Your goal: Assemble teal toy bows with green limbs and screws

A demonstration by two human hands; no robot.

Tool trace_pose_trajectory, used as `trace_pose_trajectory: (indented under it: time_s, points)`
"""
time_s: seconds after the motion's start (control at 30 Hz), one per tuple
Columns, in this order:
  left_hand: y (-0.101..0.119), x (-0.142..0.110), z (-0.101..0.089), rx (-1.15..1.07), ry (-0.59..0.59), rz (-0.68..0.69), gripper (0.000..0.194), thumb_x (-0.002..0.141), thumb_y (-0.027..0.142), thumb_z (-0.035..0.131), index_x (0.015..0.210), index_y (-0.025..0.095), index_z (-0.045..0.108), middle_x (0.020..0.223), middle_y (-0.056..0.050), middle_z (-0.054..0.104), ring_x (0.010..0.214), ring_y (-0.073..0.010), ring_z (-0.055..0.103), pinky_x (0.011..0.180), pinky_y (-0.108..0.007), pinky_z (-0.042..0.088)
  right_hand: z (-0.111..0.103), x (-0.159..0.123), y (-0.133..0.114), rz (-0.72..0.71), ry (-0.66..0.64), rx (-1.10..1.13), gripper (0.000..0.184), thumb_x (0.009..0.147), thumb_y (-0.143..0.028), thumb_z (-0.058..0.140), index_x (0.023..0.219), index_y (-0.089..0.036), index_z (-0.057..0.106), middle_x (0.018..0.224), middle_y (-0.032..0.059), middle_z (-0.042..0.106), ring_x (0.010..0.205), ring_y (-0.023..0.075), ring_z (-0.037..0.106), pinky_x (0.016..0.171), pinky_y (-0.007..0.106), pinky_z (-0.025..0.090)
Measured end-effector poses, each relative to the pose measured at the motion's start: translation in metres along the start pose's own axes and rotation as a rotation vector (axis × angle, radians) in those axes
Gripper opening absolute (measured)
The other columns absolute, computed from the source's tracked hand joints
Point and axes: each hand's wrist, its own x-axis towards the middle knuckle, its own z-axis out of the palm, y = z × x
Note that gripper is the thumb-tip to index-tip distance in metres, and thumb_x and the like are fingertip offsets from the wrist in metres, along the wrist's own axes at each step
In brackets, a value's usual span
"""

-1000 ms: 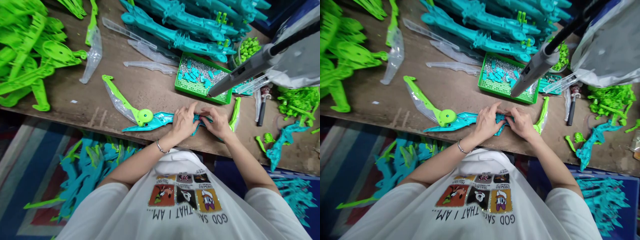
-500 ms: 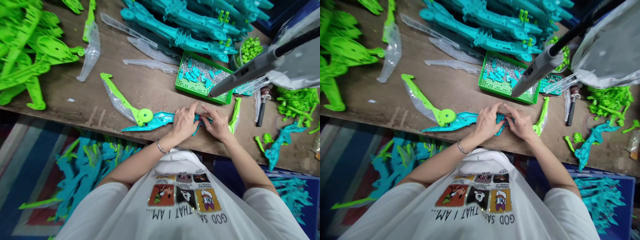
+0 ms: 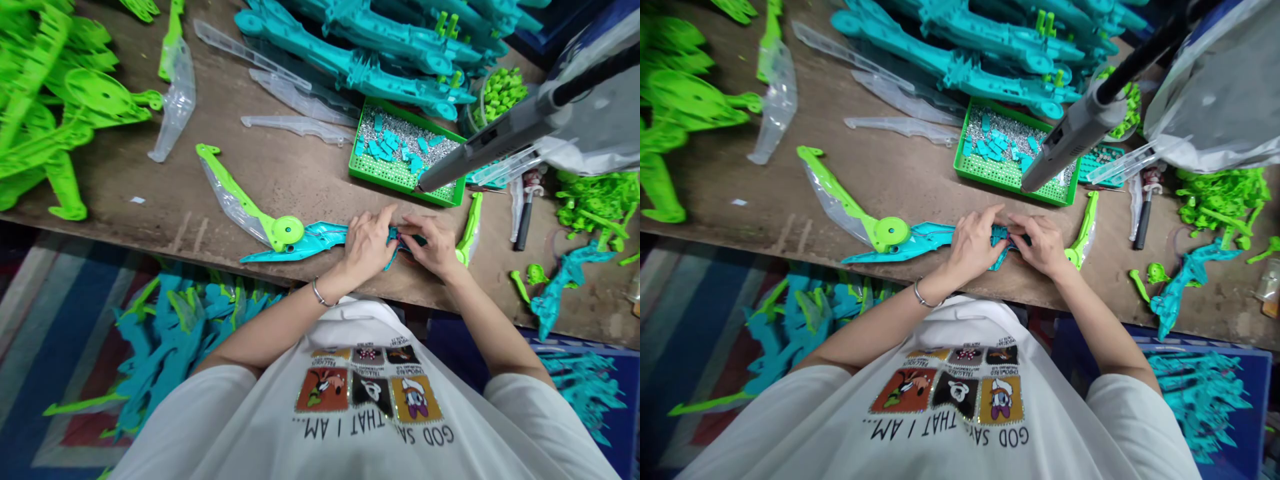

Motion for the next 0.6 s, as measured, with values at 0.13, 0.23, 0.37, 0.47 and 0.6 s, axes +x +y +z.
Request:
trace_pose_trajectory:
  time_s: [0.13,0.23,0.37,0.47,0.6]
  points:
    - [0.001,0.001,0.000,-0.016,0.001,-0.006,0.063,0.088,0.022,0.072,0.146,0.019,0.048,0.119,-0.009,0.075,0.114,-0.0312,0.064,0.098,-0.044,0.046,-0.013,0.011,-0.010,0.087,-0.133,0.064,0.056,0.086,-0.015,0.065,0.140,-0.023,0.056,0.110,0.0065,0.082,0.113,0.0294,0.075,0.103,0.051,0.056]
    - [0.000,0.000,-0.002,-0.046,-0.005,-0.002,0.060,0.088,0.021,0.072,0.144,0.020,0.049,0.120,-0.007,0.076,0.114,-0.0307,0.064,0.098,-0.044,0.046,-0.022,0.016,-0.012,0.239,-0.198,0.216,0.062,0.083,-0.011,0.060,0.143,-0.023,0.053,0.107,0.0037,0.083,0.104,0.0262,0.077,0.102,0.048,0.058]
    - [-0.006,-0.002,-0.010,-0.025,-0.004,0.017,0.055,0.088,0.022,0.073,0.140,0.023,0.054,0.120,-0.005,0.076,0.111,-0.0308,0.063,0.094,-0.044,0.046,-0.034,0.011,-0.007,0.414,-0.058,0.386,0.034,0.088,-0.018,0.060,0.121,-0.022,0.065,0.107,0.0051,0.081,0.098,0.0221,0.077,0.093,0.040,0.061]
    - [-0.011,-0.003,-0.016,0.015,-0.021,0.039,0.044,0.091,0.024,0.071,0.133,0.026,0.061,0.121,-0.005,0.075,0.110,-0.0309,0.062,0.093,-0.043,0.046,-0.047,0.002,-0.009,0.434,0.000,0.333,0.012,0.089,-0.021,0.064,0.099,-0.022,0.071,0.097,0.0031,0.079,0.088,0.0192,0.074,0.082,0.034,0.060]
    - [-0.013,-0.002,-0.019,0.018,-0.022,0.098,0.037,0.093,0.022,0.067,0.129,0.028,0.067,0.127,-0.006,0.070,0.112,-0.0292,0.059,0.096,-0.043,0.045,-0.057,-0.011,-0.025,0.321,-0.150,0.268,0.010,0.087,-0.018,0.068,0.097,-0.022,0.071,0.093,0.0027,0.076,0.083,0.0189,0.071,0.076,0.033,0.057]
